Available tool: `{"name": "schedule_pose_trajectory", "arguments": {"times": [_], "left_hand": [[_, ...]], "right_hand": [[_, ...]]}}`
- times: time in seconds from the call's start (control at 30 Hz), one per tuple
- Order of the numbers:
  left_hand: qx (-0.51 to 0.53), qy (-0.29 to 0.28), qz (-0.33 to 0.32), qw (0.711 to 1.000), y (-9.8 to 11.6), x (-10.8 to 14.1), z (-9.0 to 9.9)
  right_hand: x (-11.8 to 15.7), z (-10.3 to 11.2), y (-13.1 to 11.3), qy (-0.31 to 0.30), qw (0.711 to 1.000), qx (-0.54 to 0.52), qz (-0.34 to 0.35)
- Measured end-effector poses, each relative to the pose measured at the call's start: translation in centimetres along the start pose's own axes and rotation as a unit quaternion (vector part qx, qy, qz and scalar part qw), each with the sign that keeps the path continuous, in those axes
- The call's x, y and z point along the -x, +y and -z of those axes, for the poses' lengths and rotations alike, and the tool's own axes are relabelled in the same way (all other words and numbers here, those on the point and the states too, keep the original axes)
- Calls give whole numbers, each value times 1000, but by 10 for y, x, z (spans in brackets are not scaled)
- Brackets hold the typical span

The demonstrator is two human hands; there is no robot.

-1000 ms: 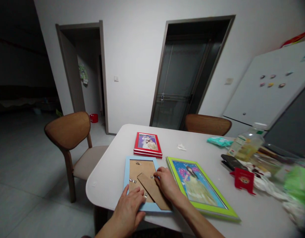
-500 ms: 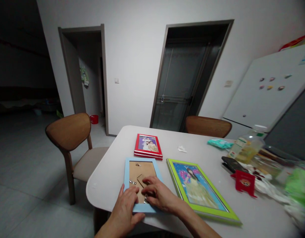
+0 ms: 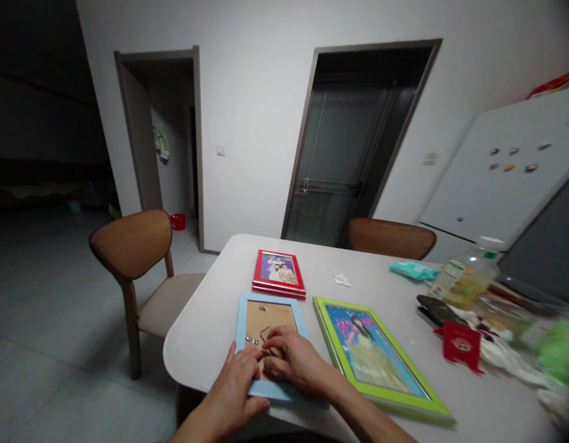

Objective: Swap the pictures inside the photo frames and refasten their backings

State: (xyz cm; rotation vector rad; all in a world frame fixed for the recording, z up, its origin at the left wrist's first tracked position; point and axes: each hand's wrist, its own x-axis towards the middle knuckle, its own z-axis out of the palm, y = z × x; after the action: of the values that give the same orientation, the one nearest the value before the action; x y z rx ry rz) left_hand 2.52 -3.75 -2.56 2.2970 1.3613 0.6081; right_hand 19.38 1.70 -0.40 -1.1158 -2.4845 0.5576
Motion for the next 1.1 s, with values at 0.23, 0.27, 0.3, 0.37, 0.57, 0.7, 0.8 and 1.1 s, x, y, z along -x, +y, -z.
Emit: {"name": "schedule_pose_trajectory", "arguments": {"times": [0.23, 0.27, 0.3, 0.37, 0.57, 0.7, 0.8, 1.1], "left_hand": [[17, 6, 5, 1000, -1, 0, -1], [19, 8, 6, 1000, -1, 0, -2], [21, 9, 8, 1000, -1, 0, -2], [23, 10, 8, 1000, -2, 0, -3], [10, 25, 11, 1000, -1, -1, -3], [13, 23, 17, 1000, 1, -1, -2], [21, 15, 21, 999, 3, 0, 0], [32, 7, 19, 999, 3, 0, 1]], "right_hand": [[-37, -24, 9, 66, 994, 59, -59], [-41, -27, 10, 67, 994, 67, -63], [-45, -30, 10, 71, 992, 73, -69], [-49, -32, 9, 90, 989, 80, -87], [-50, -32, 5, 82, 992, 75, -65], [-49, -32, 7, 73, 994, 49, -66], [-50, -33, 5, 91, 991, 53, -87], [-60, -28, 14, 126, 976, 96, -149]]}}
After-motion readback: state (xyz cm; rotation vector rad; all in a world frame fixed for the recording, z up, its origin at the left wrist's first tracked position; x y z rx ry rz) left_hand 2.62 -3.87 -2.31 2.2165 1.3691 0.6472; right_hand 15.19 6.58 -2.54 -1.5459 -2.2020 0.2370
